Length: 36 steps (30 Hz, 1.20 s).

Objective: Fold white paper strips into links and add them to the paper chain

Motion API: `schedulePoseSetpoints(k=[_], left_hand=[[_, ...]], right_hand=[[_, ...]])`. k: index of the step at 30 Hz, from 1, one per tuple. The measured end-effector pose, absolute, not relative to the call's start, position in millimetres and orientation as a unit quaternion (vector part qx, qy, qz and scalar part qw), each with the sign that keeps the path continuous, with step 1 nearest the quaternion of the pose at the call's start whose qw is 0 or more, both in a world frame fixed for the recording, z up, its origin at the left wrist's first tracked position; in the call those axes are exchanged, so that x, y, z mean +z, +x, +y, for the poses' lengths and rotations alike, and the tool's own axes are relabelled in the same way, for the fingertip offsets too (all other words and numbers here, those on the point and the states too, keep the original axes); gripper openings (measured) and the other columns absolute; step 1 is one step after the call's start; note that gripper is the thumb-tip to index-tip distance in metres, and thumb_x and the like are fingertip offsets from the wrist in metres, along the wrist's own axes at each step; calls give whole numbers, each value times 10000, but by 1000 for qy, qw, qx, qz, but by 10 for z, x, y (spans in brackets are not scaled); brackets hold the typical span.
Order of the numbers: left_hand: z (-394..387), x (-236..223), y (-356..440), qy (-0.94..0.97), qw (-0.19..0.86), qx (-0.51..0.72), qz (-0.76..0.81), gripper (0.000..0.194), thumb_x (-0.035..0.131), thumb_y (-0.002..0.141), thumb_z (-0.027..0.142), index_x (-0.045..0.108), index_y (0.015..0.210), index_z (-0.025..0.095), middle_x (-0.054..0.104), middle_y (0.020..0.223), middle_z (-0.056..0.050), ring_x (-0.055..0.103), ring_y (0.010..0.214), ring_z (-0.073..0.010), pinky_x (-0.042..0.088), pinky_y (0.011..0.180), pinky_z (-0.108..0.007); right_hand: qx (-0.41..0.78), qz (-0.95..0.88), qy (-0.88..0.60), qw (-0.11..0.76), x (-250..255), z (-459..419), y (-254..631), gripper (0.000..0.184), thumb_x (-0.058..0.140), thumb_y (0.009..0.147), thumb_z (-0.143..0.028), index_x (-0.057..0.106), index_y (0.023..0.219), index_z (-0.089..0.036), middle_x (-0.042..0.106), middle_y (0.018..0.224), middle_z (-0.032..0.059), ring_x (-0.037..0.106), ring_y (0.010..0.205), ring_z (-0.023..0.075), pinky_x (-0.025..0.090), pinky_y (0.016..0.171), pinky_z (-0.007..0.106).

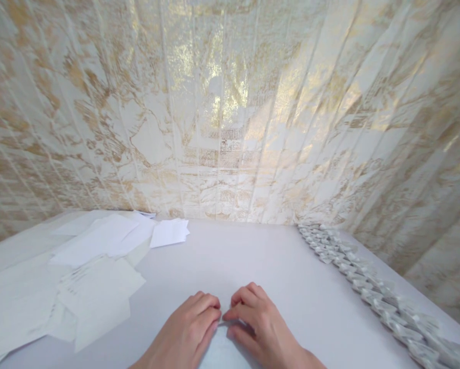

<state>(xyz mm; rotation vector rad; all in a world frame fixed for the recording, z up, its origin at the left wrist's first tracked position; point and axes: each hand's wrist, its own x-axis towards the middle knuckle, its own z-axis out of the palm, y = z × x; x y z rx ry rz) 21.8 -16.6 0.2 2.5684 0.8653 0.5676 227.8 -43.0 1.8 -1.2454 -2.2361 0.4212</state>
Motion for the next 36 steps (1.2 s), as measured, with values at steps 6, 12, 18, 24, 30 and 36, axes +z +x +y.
schedulePoseSetpoints(k=[6, 12, 18, 24, 30, 36], left_hand=[[-206, 53, 242, 905, 233, 191, 301, 222, 450, 965, 120, 655, 1015, 190, 634, 1069, -51, 581, 976, -208, 450, 906, -342], [-192, 39, 234, 899, 238, 208, 303, 183, 518, 942, 129, 658, 852, 205, 619, 999, -21, 545, 941, -194, 427, 847, -326], [-210, 55, 251, 898, 220, 171, 341, 125, 612, 852, 97, 635, 775, 193, 588, 948, -9, 516, 917, -199, 405, 810, -332], [-222, 106, 295, 888, 227, 155, 369, 180, 562, 868, 55, 673, 806, 183, 603, 934, -20, 534, 911, -196, 408, 812, -329], [-235, 132, 295, 872, 258, 163, 384, 223, 542, 866, 38, 701, 841, 192, 611, 940, -22, 548, 926, -194, 424, 822, -320], [-236, 100, 291, 864, 269, 177, 387, 255, 536, 846, 14, 708, 851, 203, 612, 935, -16, 554, 935, -189, 426, 835, -313]], right_hand=[[94, -851, -442, 267, -52, -445, 2277, 119, 614, 910, -129, 656, 838, -214, 663, 832, 22, 550, 816, 196, 399, 749, 318], [171, -820, -469, 280, -22, -453, 2246, 172, 668, 799, -36, 634, 770, -203, 651, 802, -1, 561, 814, 179, 406, 755, 293], [226, -784, -508, 276, 17, -451, 2210, 198, 634, 775, -10, 615, 709, -196, 634, 758, -8, 559, 799, 174, 408, 772, 296], [223, -778, -518, 278, -1, -454, 2183, 205, 604, 767, 12, 598, 721, -188, 629, 763, -7, 559, 804, 173, 395, 779, 302], [224, -784, -514, 267, -5, -456, 2184, 197, 626, 775, 10, 626, 748, -185, 637, 779, -12, 561, 812, 171, 389, 799, 309], [236, -794, -495, 262, 18, -439, 2222, 178, 687, 775, -30, 683, 789, -208, 651, 828, -12, 588, 821, 170, 387, 855, 330]])
